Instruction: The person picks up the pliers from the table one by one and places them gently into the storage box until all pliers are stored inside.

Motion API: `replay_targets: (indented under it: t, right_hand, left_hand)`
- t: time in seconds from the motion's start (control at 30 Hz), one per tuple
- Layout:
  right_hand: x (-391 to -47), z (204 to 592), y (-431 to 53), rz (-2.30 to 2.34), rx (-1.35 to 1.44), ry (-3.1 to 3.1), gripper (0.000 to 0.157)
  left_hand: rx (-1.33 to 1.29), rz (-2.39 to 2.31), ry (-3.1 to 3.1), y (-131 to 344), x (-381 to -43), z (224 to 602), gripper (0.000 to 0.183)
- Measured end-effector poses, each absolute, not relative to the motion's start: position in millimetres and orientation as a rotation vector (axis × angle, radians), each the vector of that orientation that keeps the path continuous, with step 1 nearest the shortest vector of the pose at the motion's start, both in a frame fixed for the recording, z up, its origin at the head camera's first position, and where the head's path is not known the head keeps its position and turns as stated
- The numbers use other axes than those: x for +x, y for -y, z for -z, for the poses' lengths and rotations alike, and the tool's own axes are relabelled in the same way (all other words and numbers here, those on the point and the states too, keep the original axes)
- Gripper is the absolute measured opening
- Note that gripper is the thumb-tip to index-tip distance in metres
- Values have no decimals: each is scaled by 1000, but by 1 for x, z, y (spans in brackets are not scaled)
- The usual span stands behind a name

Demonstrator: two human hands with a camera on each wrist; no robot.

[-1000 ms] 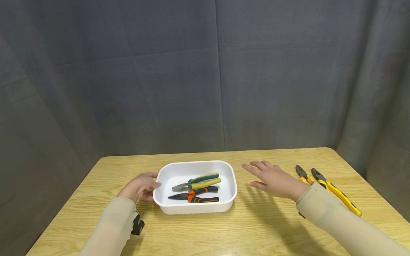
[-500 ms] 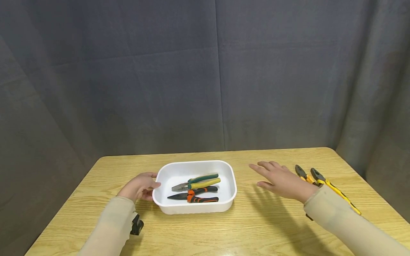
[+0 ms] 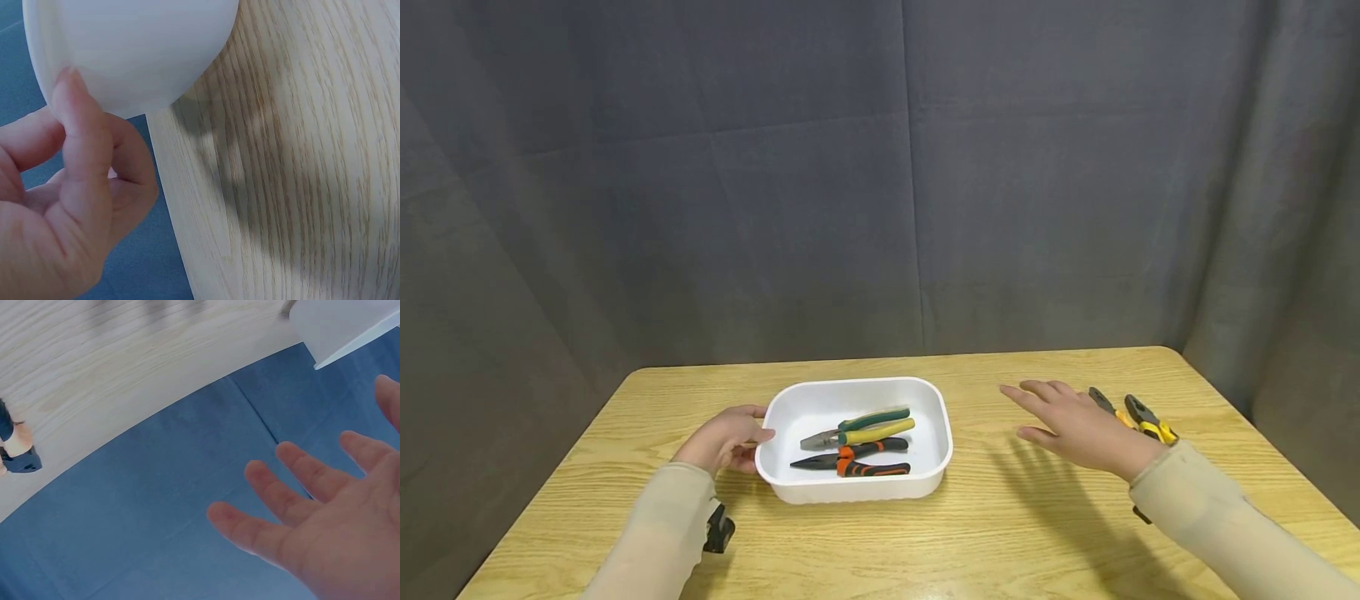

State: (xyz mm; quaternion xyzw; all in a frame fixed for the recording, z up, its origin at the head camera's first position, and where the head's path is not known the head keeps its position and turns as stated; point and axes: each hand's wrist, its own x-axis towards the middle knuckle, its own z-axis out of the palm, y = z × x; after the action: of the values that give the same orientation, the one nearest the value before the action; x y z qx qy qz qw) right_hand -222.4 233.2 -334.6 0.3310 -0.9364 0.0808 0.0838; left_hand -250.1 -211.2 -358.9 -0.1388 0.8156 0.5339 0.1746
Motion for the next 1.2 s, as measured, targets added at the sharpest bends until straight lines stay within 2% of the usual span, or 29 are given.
replay_targets:
  t: [1.2]
  right_hand:
    - [-214, 340, -280, -289, 825, 2837, 56]
  left_hand:
    - [-401, -1514, -2304, 211, -250, 358, 49]
